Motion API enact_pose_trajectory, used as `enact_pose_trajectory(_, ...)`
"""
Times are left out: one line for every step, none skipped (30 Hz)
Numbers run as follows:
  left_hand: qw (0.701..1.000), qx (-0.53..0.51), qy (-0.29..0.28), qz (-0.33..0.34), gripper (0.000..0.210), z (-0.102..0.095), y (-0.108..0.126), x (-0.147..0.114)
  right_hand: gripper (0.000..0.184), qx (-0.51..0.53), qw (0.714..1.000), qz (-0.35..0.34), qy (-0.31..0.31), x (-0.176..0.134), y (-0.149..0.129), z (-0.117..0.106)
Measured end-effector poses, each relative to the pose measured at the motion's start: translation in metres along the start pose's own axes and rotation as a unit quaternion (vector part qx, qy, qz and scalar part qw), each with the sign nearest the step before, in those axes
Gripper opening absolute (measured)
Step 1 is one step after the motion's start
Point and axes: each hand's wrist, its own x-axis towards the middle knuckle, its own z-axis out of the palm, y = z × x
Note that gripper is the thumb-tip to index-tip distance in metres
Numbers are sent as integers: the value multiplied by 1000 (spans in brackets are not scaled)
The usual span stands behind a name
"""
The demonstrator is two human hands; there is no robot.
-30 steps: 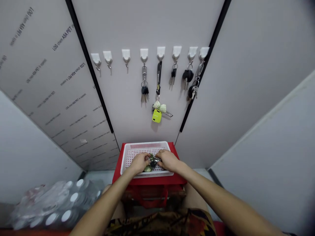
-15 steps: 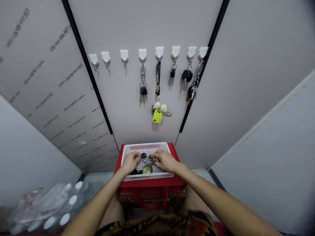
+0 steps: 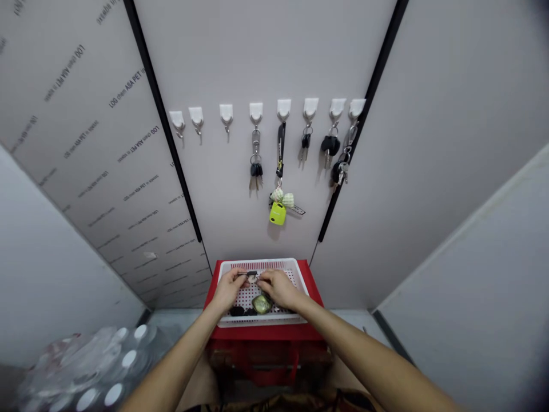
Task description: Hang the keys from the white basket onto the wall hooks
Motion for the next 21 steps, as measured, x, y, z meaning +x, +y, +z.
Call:
enact_pose_trajectory(1000,-7,7,5,13,-1,0,0,23,30,999,16,-3,0,-1,-1)
enact_pose_trajectory(1000,-14,15,9,15,-2,0,0,24,65,997,39,-5,1,-2,-2)
enact_pose_trajectory(1000,-17,22,11,16,-4,1,-1,24,102,993,66,-6,1,-4,-5)
enact_pose_trajectory(999,-14,26,11,17,-5,2,-1,24,136,987,89,-6,2,-6,-10)
enact_pose_trajectory(999,-3,31,13,17,-6,5,-2,24,164,981,106,-2,3,-8,-15)
enact_pose_trajectory(999,15,38,24,17,-7,9,-2,23,185,976,114,3,4,-11,-22)
enact_pose_trajectory(997,38,46,46,17,-6,14,-3,22,198,973,114,8,7,-16,-29)
enact_pose_trajectory(994,62,55,76,17,-5,22,-3,22,206,973,106,12,10,-20,-38)
enact_pose_trajectory(988,85,57,112,19,-3,31,-3,21,211,973,95,16,15,-26,-47)
enact_pose_trajectory(982,106,51,148,22,0,41,-3,21,214,973,84,20,20,-32,-56)
enact_pose_trajectory(975,121,35,181,27,4,52,-3,20,217,973,71,27,25,-39,-66)
enact_pose_trajectory(970,130,13,207,31,8,64,-2,19,219,973,57,40,32,-46,-75)
enact_pose_trajectory(965,133,-11,227,33,12,76,0,17,222,972,43,58,39,-54,-85)
enact_pose_trajectory(962,126,-29,242,32,16,89,2,15,229,970,31,79,46,-62,-95)
enact_pose_trajectory(960,110,-36,253,30,19,101,6,13,239,966,21,101,54,-70,-104)
enact_pose_trajectory(960,92,-34,262,28,21,114,10,11,253,960,15,123,63,-77,-113)
enact_pose_trajectory(960,77,-24,269,25,22,126,16,9,271,952,12,140,72,-84,-122)
enact_pose_trajectory(959,68,-8,276,23,22,139,21,8,290,944,11,156,81,-91,-130)
enact_pose_trajectory(957,64,13,282,23,21,151,27,6,308,936,10,171,91,-97,-138)
enact_pose_trajectory(955,63,35,289,22,19,163,33,5,321,928,5,187,100,-104,-145)
enact_pose_trajectory(952,64,52,294,23,16,175,40,4,329,922,-1,203,110,-110,-151)
